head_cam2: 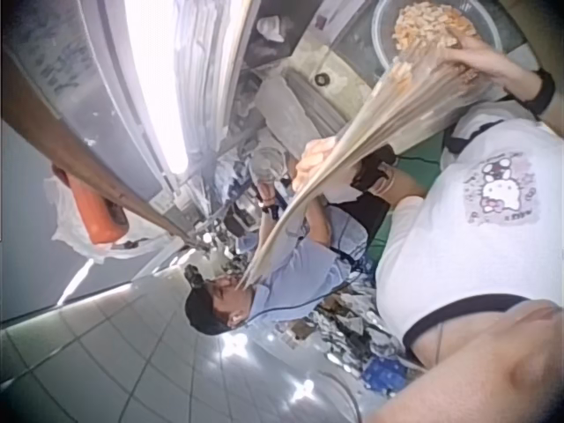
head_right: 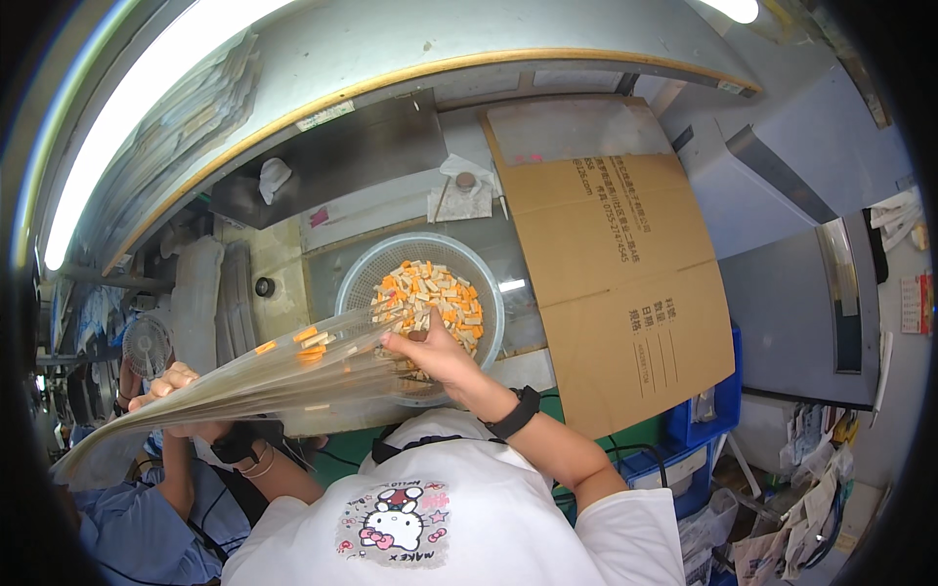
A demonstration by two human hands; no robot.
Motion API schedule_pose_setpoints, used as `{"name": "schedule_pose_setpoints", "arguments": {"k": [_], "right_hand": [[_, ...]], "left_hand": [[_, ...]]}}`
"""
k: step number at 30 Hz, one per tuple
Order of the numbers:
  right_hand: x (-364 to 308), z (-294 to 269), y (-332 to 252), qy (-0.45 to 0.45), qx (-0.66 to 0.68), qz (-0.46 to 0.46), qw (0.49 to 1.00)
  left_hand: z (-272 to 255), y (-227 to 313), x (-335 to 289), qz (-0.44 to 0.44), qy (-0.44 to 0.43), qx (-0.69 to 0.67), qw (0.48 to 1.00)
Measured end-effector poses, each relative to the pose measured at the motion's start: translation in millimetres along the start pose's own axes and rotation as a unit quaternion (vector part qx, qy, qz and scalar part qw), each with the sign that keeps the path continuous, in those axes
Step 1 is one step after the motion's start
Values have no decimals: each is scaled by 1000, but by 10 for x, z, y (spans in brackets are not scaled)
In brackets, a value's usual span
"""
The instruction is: The recorder is handling and sorting small electronic or mechanical components from a bowl into plastic sleeves.
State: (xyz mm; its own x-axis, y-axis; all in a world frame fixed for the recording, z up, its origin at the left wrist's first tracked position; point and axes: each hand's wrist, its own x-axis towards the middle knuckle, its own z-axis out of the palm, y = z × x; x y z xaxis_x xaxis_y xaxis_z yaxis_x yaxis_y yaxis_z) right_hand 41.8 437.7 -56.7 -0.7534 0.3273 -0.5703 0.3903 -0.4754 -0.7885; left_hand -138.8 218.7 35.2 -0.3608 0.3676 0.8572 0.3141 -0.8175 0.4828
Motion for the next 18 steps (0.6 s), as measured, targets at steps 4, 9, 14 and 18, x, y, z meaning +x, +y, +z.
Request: {"name": "schedule_pose_setpoints", "arguments": {"k": [4,9,14,18], "right_hand": [[-55,-3,-74,-84,99,32,991],[-26,-45,-61,-127,48,0,991],[-27,-10,-91,-88,0,-11,996],[16,70,-59,-71,-26,-13,997]], "left_hand": [[-64,9,-90,-11,27,-2,1000],[37,33,-54,-6,67,16,998],[114,25,-38,-39,94,27,994],[169,19,10,-29,97,18,995]]}}
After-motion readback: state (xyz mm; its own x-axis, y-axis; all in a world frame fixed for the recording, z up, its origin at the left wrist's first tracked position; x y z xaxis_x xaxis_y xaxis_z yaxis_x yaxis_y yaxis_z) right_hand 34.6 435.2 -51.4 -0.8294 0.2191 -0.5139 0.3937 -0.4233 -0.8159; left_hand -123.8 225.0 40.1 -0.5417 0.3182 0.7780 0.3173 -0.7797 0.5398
